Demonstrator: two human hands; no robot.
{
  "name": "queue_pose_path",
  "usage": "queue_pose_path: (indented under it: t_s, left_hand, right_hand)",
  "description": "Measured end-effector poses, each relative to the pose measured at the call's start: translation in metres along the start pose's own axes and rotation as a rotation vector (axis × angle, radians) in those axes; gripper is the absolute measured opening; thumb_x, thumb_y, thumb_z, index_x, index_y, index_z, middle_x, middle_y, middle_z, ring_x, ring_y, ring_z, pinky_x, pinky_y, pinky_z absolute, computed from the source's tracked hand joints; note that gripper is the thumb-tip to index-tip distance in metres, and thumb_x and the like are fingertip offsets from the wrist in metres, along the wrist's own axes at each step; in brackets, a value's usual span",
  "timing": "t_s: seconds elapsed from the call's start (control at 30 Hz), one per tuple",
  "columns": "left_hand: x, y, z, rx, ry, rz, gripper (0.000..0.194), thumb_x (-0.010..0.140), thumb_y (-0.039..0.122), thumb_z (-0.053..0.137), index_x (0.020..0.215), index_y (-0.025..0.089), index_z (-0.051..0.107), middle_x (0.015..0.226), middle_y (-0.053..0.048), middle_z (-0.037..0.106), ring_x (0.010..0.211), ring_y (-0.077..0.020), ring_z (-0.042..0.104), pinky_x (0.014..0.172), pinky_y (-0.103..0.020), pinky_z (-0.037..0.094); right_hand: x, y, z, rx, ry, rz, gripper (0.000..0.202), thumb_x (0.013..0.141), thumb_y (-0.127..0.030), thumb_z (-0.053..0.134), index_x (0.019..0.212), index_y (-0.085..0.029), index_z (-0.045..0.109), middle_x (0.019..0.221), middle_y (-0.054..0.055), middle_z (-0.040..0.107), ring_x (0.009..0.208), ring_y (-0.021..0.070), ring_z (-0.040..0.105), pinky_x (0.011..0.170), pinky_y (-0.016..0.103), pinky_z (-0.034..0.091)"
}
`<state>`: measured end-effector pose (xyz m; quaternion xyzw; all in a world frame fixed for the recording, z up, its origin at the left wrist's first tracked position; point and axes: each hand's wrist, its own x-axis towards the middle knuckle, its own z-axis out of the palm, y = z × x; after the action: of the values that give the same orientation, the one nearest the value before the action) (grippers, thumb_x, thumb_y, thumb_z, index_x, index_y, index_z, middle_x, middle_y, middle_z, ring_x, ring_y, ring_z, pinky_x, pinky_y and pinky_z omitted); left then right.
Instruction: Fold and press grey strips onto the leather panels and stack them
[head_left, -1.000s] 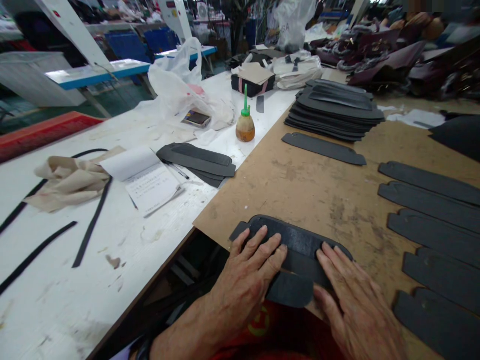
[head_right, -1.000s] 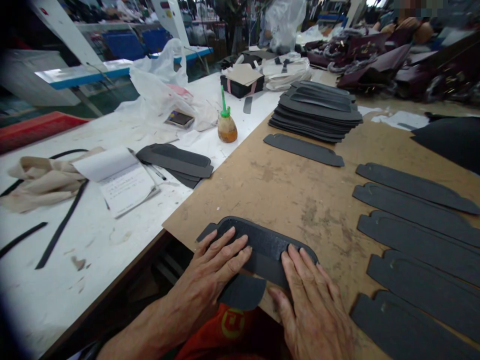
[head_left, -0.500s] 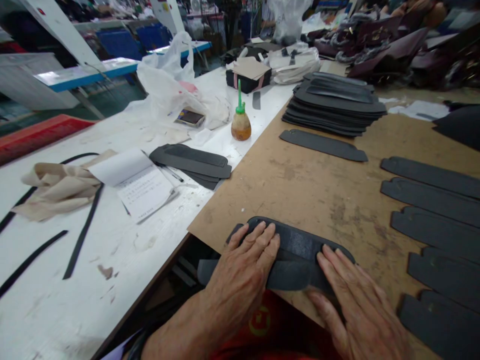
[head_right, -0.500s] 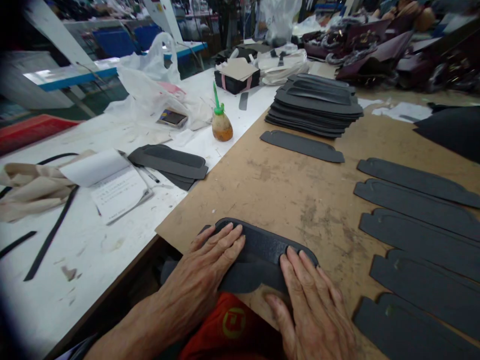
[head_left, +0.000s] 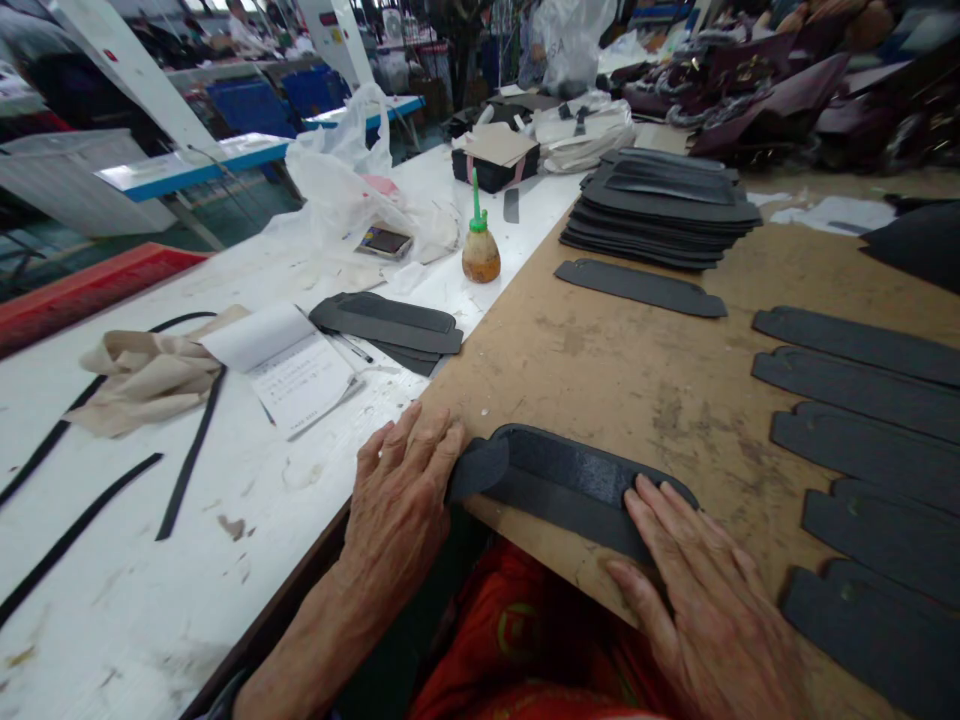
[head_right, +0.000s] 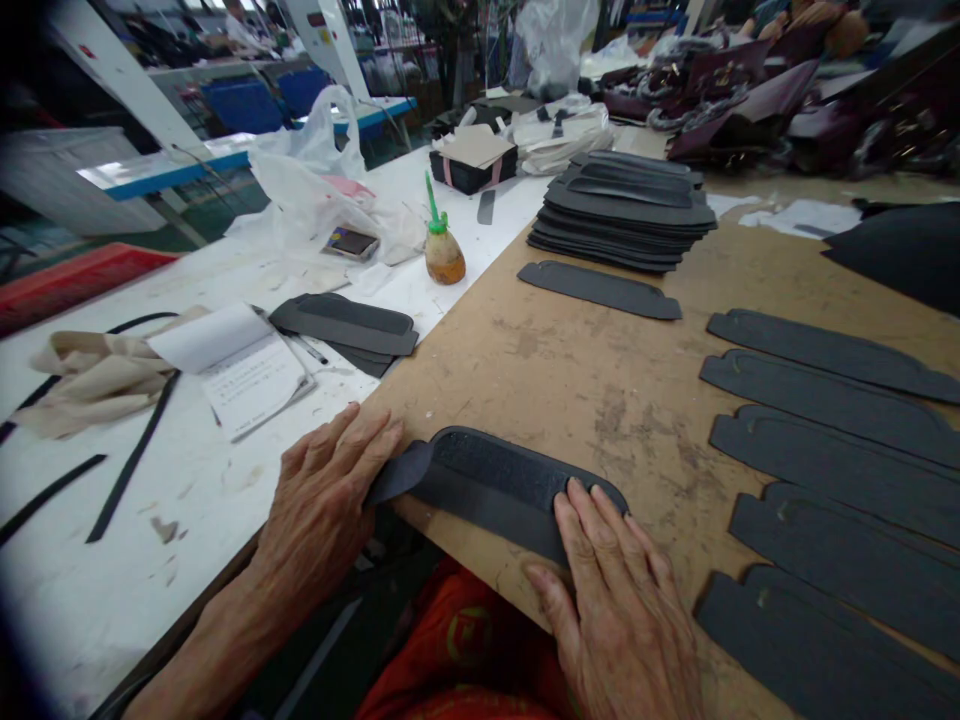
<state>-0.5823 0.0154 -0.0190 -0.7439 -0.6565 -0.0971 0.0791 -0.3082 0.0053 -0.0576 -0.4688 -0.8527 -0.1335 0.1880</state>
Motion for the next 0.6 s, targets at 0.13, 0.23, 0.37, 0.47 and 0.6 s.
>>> queue_pose_path:
  t_s: [0.13,0.23,0.37,0.47,0.6]
  left_hand:
    - [-0.006,0.012,0.000,-0.067,0.033,0.100,0.049,0.079,0.005,0.044,0.124,0.019,0.057,0.133,-0.007,0.055,0.130,-0.0308,0.038,0.102,-0.047,0.032]
    - [-0.004,0.022,0.004,-0.111,-0.001,0.246,0.054,0.078,0.006,0.046,0.129,0.021,0.052,0.138,-0.003,0.051,0.135,-0.0288,0.030,0.109,-0.048,0.021]
    - [-0.005,0.016,0.000,-0.095,-0.055,0.173,0.055,0.075,0.003,0.044,0.125,0.020,0.056,0.134,-0.002,0.055,0.136,-0.0316,0.029,0.109,-0.054,0.015]
    - [-0.012,0.005,-0.009,-0.044,-0.061,0.091,0.052,0.072,0.002,0.044,0.118,0.018,0.061,0.128,-0.004,0.060,0.134,-0.0338,0.032,0.107,-0.055,0.019]
    - [-0.018,0.012,-0.010,-0.053,-0.008,0.220,0.060,0.069,0.001,0.044,0.126,0.017,0.055,0.139,-0.005,0.050,0.137,-0.0290,0.028,0.107,-0.047,0.025]
  right_hand:
    - [-0.002,-0.001,0.000,0.004,-0.002,0.007,0.053,0.092,-0.044,0.042,0.131,-0.008,0.046,0.132,0.015,0.055,0.122,0.0288,0.050,0.098,0.043,0.036]
    - [-0.003,-0.001,0.000,0.007,-0.018,0.026,0.053,0.092,-0.044,0.042,0.133,-0.009,0.045,0.135,0.014,0.053,0.124,0.0280,0.047,0.100,0.043,0.035]
    - [-0.003,-0.003,0.000,0.024,-0.016,0.039,0.051,0.093,-0.043,0.040,0.131,-0.009,0.047,0.134,0.013,0.054,0.124,0.0277,0.047,0.100,0.043,0.035]
    - [-0.002,-0.003,0.000,0.041,-0.002,0.050,0.050,0.094,-0.043,0.038,0.129,-0.009,0.049,0.133,0.014,0.055,0.123,0.0275,0.048,0.099,0.043,0.036]
    - [-0.002,-0.003,0.002,0.048,0.025,0.053,0.051,0.094,-0.044,0.038,0.128,-0.009,0.051,0.132,0.014,0.056,0.122,0.0281,0.049,0.098,0.044,0.037]
